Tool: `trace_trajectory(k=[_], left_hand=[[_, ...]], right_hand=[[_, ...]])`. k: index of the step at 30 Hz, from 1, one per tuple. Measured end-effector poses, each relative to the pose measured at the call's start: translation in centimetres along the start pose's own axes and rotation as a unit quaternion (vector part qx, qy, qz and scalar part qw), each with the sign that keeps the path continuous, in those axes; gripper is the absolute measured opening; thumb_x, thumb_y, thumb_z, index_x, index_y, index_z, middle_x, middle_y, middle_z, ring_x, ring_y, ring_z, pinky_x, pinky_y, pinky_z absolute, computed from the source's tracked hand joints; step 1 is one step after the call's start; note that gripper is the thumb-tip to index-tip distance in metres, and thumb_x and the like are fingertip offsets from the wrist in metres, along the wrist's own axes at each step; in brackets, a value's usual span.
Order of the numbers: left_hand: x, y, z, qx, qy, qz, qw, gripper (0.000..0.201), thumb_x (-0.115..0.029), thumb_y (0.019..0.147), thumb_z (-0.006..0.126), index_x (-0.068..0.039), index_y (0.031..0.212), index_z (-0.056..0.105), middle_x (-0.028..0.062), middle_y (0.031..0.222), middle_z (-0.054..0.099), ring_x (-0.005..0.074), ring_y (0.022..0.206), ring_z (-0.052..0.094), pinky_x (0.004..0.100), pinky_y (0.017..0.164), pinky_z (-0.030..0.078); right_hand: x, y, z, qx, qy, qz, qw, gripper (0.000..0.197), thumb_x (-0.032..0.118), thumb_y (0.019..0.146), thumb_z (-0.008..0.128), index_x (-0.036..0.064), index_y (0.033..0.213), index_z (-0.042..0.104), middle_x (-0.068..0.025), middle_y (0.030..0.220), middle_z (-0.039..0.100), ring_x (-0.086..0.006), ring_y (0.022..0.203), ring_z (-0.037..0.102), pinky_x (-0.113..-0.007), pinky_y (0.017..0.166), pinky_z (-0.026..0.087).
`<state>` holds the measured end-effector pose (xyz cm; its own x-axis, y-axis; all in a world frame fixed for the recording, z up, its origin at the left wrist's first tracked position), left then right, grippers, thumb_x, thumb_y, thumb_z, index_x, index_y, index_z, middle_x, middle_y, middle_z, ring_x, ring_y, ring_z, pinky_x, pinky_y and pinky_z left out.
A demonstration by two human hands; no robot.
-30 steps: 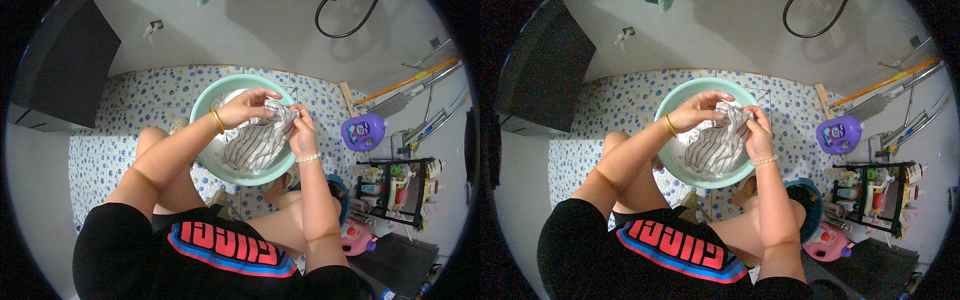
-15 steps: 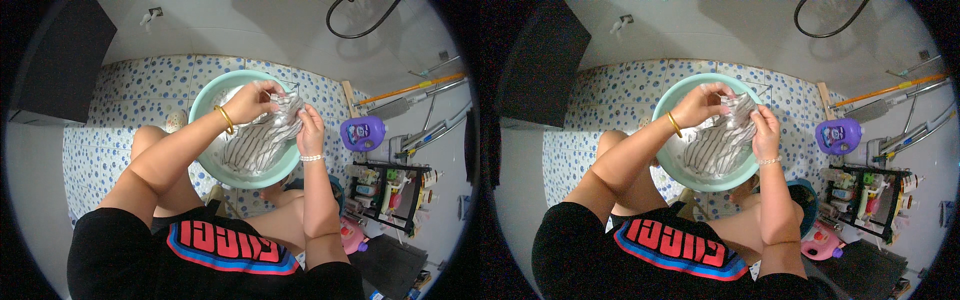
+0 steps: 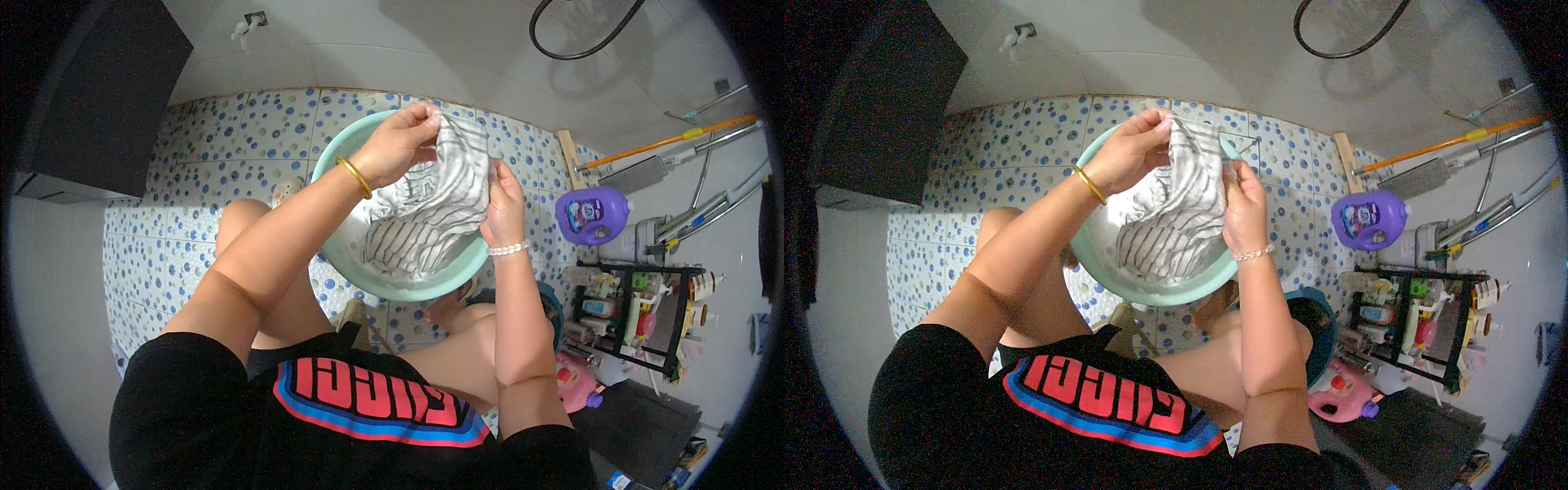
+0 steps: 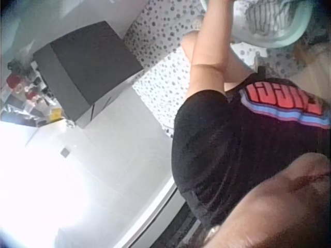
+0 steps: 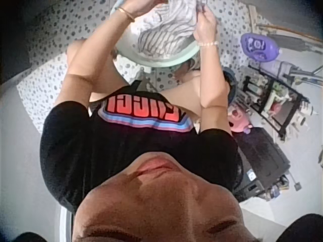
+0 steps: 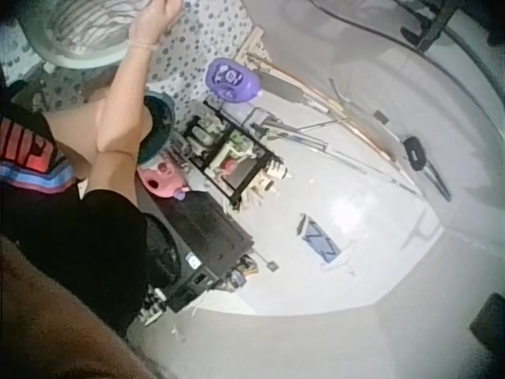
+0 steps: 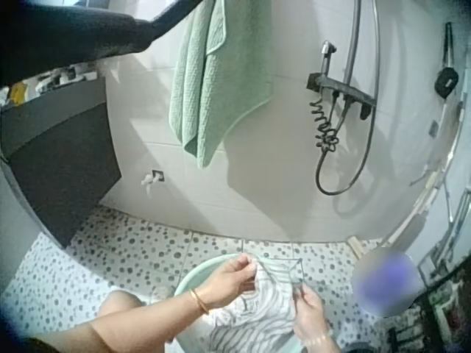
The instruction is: The person sits on the floor and hand-washes a striped garment in a light green basin filled with soapy water. They repeatedly submerge, agitate, and wring the fabric by hand to clean it.
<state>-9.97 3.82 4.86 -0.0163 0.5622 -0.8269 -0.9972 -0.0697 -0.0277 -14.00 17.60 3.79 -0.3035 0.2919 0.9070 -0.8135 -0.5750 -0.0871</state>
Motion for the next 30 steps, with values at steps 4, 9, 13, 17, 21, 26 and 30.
trace_trajectory(k=[4,9,13,17,21,26,30], left_hand=[[2.8,-0.6,-0.2,-0.045,0.028,-0.098,0.994,0.058,-0.047,0.077,0.052,-0.005,0.113,0.036,0.0063,0.095,0.047,0.0141,0.085,0.046,0.0333,0.073,0.04],[5.4,-1.4,-0.9,-0.027,0.078,-0.127,0.988,0.056,-0.022,0.068,0.069,0.007,0.106,0.041,0.007,0.079,0.053,0.0111,0.064,0.049,0.0225,0.055,0.041],[5.1,-1.7,-1.4,-0.073,0.147,-0.067,0.984,0.031,-0.016,0.069,0.066,0.003,0.091,0.054,0.0074,0.082,0.053,0.0129,0.06,0.051,0.0219,0.057,0.043],[3.2,-2.7,-1.7,-0.144,0.324,0.074,0.932,0.032,-0.01,0.068,0.064,0.003,0.094,0.052,0.0128,0.088,0.053,0.0192,0.076,0.057,0.026,0.062,0.047],[0.5,-4.1,-1.2,-0.222,0.339,0.188,0.895,0.029,-0.009,0.068,0.064,0.004,0.092,0.053,0.0134,0.089,0.052,0.0208,0.077,0.058,0.0275,0.064,0.049],[2.0,-3.2,-1.4,-0.148,0.203,0.057,0.966,0.023,-0.014,0.073,0.063,0.003,0.086,0.054,0.0037,0.065,0.05,0.014,0.069,0.055,0.022,0.061,0.045],[4.8,-2.4,-2.5,-0.078,0.011,-0.089,0.993,0.035,-0.033,0.08,0.054,0.001,0.09,0.054,0.0029,0.069,0.054,0.0095,0.065,0.05,0.0215,0.06,0.041]], right_hand=[[0.7,0.0,0.0,0.007,0.015,-0.057,0.998,0.015,0.01,0.084,0.047,0.0011,0.096,0.046,-0.003,0.089,0.053,-0.0064,0.077,0.049,-0.019,0.071,0.039],[1.1,-0.2,1.2,-0.015,-0.003,-0.08,0.997,0.02,0.004,0.08,0.049,0.0003,0.098,0.042,-0.006,0.091,0.053,-0.0095,0.081,0.05,-0.022,0.074,0.04],[0.7,-0.4,1.8,0.012,-0.007,-0.066,0.998,0.023,0.002,0.079,0.05,0.0002,0.1,0.042,-0.0067,0.094,0.052,-0.0107,0.082,0.05,-0.024,0.076,0.04],[-0.3,-0.6,3.1,0.04,0.043,-0.011,0.998,0.027,-0.001,0.079,0.048,0.0,0.105,0.041,-0.0075,0.098,0.05,-0.0128,0.087,0.05,-0.026,0.079,0.04],[-0.3,-0.3,3.4,0.038,0.101,-0.009,0.994,0.028,0.001,0.081,0.045,0.0001,0.109,0.04,-0.0091,0.103,0.049,-0.0163,0.094,0.048,-0.03,0.085,0.038],[-0.7,0.0,3.9,0.053,0.154,0.031,0.986,0.03,0.003,0.081,0.044,0.0,0.111,0.04,-0.01,0.105,0.049,-0.0182,0.097,0.048,-0.031,0.086,0.038],[-0.5,0.1,4.3,0.066,0.131,0.003,0.989,0.031,0.002,0.08,0.044,-0.0001,0.111,0.04,-0.0097,0.104,0.049,-0.0183,0.097,0.048,-0.031,0.086,0.037]])
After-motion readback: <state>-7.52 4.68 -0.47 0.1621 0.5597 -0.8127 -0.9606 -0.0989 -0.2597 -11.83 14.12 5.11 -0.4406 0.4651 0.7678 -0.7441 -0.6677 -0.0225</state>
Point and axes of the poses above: each hand's wrist, its own y-axis towards the middle knuckle, its own z-axis out of the palm, x = y × z, the point moved 8 cm from there along y, towards the middle knuckle
